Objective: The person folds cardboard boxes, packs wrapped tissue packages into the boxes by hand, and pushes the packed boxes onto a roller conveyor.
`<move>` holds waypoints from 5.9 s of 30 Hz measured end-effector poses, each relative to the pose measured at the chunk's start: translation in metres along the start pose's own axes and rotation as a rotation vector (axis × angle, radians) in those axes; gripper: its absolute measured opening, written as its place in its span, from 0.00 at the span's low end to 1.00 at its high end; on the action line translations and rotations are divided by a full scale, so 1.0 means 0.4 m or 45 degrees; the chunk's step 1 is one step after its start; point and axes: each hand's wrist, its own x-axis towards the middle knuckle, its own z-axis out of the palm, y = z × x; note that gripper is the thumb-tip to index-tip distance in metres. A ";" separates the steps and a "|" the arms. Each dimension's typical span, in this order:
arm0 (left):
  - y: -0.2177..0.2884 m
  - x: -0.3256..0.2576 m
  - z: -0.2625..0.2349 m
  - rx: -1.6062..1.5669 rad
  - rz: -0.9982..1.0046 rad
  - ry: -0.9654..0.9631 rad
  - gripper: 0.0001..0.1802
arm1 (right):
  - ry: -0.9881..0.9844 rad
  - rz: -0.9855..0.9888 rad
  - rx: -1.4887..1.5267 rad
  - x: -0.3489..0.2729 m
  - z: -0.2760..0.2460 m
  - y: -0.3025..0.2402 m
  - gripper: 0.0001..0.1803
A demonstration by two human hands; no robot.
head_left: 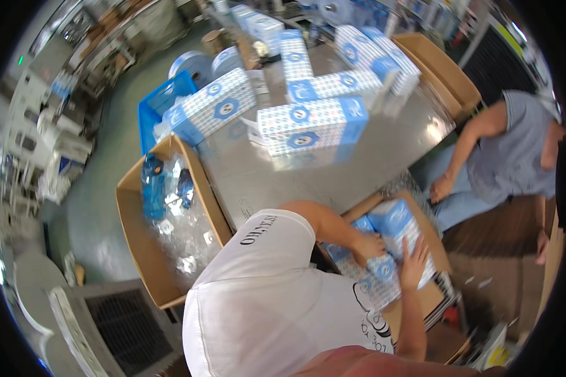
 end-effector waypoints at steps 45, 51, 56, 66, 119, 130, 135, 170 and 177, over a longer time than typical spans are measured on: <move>-0.025 0.183 0.129 -0.741 -0.359 0.794 0.33 | -0.050 0.514 0.001 -0.236 -0.094 0.324 0.60; 0.032 0.229 0.025 -0.904 -0.544 1.275 0.36 | -0.024 0.737 0.392 -0.420 0.022 0.110 0.39; -0.106 0.213 0.110 -0.853 -0.362 0.801 0.34 | 0.125 1.595 0.674 -0.388 0.103 0.139 0.31; 0.245 0.469 0.241 -0.899 -0.548 1.038 0.49 | 0.034 1.238 0.037 -0.517 0.132 0.481 0.32; -0.426 -0.074 0.183 -0.435 -0.041 -0.498 0.24 | -0.126 1.943 -1.121 -0.718 -0.778 -0.341 0.16; 0.276 0.044 -0.327 -0.518 0.653 0.788 0.53 | 0.364 1.102 -0.504 -0.350 -1.198 -0.490 0.10; 0.184 -0.022 -0.452 -0.159 0.555 1.136 0.13 | 0.914 1.516 -0.354 -0.501 -0.913 -0.207 0.27; 0.095 0.103 -0.357 0.032 0.170 0.048 0.45 | -0.994 1.196 0.515 0.002 -0.431 -0.001 0.43; -0.092 0.154 -0.461 -1.375 -0.368 -0.511 0.45 | -1.180 0.801 1.687 -0.061 -0.501 -0.082 0.51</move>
